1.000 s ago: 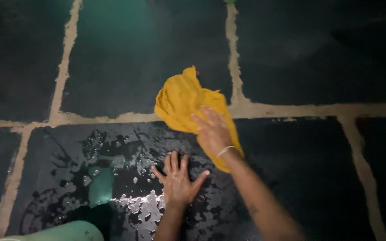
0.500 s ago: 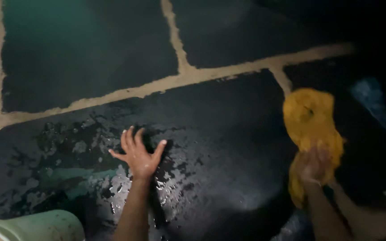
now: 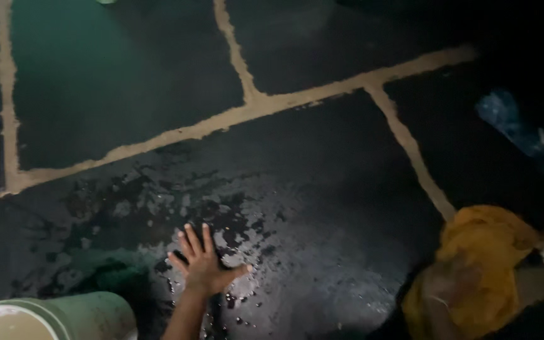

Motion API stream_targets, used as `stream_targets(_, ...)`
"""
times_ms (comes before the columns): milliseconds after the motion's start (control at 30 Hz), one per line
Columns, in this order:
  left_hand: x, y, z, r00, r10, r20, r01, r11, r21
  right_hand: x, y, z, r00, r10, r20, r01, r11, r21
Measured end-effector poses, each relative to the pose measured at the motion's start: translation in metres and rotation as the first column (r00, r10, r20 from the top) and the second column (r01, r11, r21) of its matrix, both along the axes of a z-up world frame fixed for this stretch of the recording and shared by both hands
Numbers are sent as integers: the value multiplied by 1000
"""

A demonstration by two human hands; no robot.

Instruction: The person cleans the floor by hand using a cloth and a bucket of water.

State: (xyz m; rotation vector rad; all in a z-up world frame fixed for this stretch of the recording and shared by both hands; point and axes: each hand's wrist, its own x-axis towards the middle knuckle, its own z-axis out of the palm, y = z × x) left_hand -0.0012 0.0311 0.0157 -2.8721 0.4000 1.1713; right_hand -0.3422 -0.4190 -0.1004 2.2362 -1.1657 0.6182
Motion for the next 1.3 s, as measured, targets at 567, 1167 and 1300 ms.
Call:
stream_targets(567, 20, -19, 41, 974, 18, -224, 13, 990, 137, 374, 239, 45, 735, 595, 325, -661, 524, 537)
stream_targets(1167, 19, -19, 43, 979, 45, -200, -21, 992, 121, 210, -156, 78, 969, 7, 249, -216, 520, 826)
stream_targets(1300, 23, -22, 45, 972, 52, -231, -18, 989, 146, 305, -125, 6, 859, 430, -279, -506, 799, -325)
